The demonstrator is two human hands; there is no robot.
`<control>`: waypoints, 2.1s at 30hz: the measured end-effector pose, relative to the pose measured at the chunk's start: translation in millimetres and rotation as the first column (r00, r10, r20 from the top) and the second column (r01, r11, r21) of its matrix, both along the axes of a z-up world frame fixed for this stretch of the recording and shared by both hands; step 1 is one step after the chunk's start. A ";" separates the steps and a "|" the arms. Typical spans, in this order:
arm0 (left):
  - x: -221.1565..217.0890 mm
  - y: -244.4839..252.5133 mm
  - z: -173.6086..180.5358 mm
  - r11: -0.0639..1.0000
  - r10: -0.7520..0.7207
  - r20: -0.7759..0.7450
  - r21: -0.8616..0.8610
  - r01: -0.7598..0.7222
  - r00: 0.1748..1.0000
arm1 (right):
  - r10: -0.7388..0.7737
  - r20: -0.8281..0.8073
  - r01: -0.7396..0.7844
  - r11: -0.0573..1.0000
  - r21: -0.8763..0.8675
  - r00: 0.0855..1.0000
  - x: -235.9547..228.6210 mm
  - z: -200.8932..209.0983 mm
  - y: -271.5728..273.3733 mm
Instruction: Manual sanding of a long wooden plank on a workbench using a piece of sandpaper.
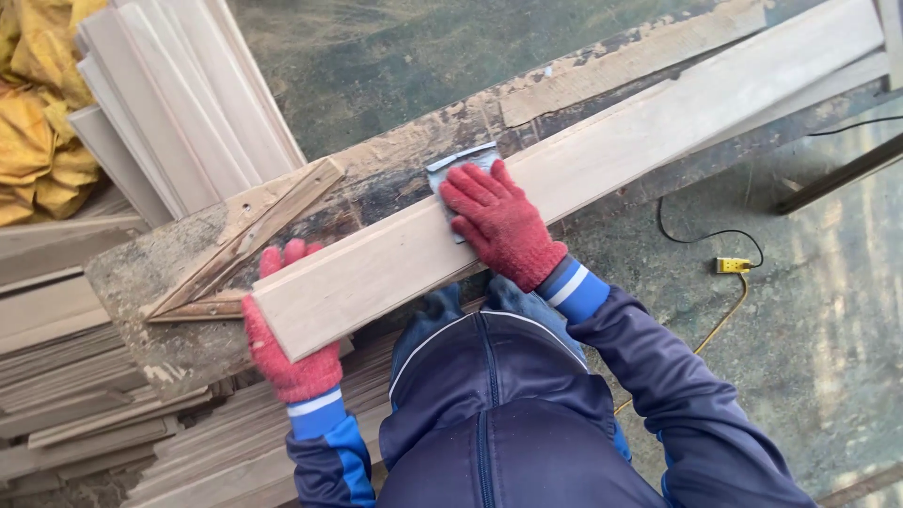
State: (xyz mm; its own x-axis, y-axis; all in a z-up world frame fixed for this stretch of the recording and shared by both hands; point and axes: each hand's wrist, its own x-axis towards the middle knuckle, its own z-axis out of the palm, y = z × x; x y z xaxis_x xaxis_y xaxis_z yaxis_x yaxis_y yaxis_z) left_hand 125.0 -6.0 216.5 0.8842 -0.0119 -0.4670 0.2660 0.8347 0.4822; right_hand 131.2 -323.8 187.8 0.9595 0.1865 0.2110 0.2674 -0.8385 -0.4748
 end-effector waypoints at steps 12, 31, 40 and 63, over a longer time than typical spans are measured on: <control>-32.8 -64.3 57.5 0.712 0.003 0.316 0.666 -0.224 0.949 | -0.383 -0.006 0.379 0.913 0.152 0.924 -9.5 1.7 -273.4; -59.3 -110.3 -17.3 0.706 0.467 0.024 0.592 -0.389 0.884 | 0.322 0.167 -0.330 0.944 0.022 0.932 -40.6 -2.6 -142.1; -45.8 -115.1 -21.8 0.801 0.441 -0.135 0.505 -0.321 0.887 | 0.122 0.155 -0.102 0.986 -0.129 0.980 -53.5 -23.1 -169.3; -26.6 -157.2 43.7 0.781 0.509 -0.131 0.487 -0.392 0.851 | 0.265 0.231 -0.281 0.959 0.037 0.936 -18.3 24.7 -14.0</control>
